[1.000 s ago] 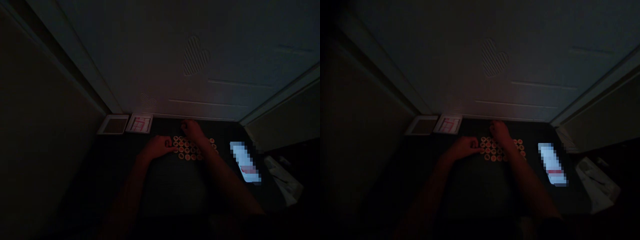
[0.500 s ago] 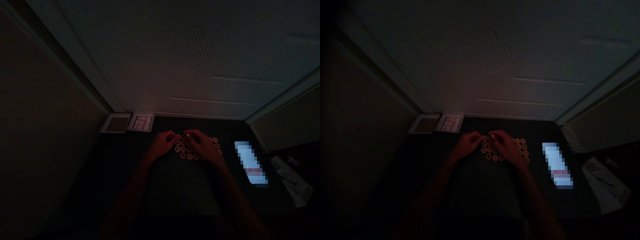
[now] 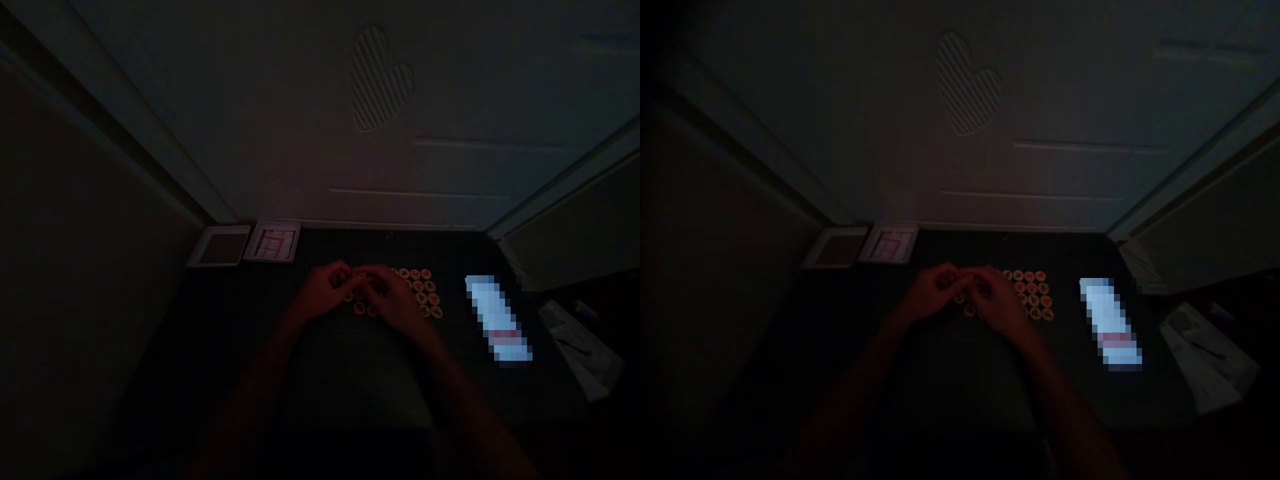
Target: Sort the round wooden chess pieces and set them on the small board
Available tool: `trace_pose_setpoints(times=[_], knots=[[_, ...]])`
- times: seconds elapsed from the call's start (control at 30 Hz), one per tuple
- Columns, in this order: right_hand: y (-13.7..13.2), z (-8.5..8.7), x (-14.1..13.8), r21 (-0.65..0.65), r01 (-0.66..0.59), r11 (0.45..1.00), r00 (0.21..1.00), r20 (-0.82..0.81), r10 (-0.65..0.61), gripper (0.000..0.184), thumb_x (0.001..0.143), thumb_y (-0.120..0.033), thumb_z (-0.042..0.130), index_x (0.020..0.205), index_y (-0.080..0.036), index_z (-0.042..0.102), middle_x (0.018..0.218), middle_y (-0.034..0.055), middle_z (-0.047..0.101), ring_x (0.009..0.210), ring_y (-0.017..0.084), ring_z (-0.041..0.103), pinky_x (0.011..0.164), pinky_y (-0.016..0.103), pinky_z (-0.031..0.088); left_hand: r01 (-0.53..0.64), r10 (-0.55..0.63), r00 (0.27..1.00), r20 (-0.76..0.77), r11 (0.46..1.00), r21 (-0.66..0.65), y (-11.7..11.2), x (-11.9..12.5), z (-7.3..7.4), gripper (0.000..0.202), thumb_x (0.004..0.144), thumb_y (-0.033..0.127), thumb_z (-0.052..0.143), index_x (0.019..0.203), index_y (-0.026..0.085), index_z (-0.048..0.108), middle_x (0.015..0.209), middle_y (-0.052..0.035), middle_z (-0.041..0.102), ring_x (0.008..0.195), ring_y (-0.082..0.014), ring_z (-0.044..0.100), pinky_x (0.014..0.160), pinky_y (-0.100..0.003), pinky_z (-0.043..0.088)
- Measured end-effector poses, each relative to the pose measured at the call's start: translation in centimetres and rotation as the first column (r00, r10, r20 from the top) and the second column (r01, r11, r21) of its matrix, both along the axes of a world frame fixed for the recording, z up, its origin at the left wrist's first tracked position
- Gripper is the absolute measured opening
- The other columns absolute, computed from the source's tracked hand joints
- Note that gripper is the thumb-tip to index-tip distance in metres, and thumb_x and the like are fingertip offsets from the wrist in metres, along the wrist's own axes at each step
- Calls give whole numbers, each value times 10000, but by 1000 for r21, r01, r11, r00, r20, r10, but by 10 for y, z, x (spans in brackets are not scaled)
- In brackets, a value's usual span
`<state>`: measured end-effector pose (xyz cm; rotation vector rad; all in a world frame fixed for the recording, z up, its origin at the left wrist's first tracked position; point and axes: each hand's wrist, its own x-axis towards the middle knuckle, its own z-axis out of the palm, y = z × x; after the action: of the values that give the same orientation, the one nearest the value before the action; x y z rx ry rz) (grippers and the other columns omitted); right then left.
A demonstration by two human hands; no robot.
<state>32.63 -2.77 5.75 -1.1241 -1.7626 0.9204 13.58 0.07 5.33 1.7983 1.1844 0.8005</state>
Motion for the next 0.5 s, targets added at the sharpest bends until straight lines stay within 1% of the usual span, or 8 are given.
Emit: trace_pose_setpoints(times=[0.1, 0.17, 0.33, 0.5], knots=[[-1, 2, 0, 107, -14, 994, 994, 107, 2, 278, 945, -213, 614, 1202, -298, 677, 1047, 42, 686, 932, 191, 661, 822, 353, 551, 8, -8, 1000, -8, 1000, 2, 0, -2, 0, 304, 891, 503, 647, 932, 204, 679, 755, 0, 697, 652, -144, 621, 579, -243, 470], [-1, 1, 0, 149, -19, 989, 990, 139, -2, 297, 946, -203, 613, 1215, -309, 679, 1035, 42, 671, 944, 196, 647, 828, 355, 541, 17, -17, 1000, -1, 1000, -6, 0, -2, 0, 283, 885, 481, 663, 946, 205, 677, 765, 1, 702, 663, -145, 631, 589, -243, 478], [-1, -1, 0, 197, 4, 980, 983, 178, -39, 334, 955, -208, 607, 1266, -316, 658, 1040, 44, 644, 949, 198, 636, 844, 358, 540, 49, -44, 994, 98, 998, -45, 0, 0, -1, 237, 919, 423, 636, 989, 201, 678, 880, -22, 736, 759, -163, 681, 671, -263, 528], [-1, 0, 1, 249, 26, 968, 974, 213, -80, 335, 964, -232, 610, 1291, -297, 639, 1037, 50, 637, 930, 197, 635, 832, 352, 552, 85, -73, 983, 169, 994, -67, 1, 1, 0, 239, 965, 386, 572, 1069, 203, 685, 1018, -45, 749, 912, -191, 701, 807, -306, 553]])
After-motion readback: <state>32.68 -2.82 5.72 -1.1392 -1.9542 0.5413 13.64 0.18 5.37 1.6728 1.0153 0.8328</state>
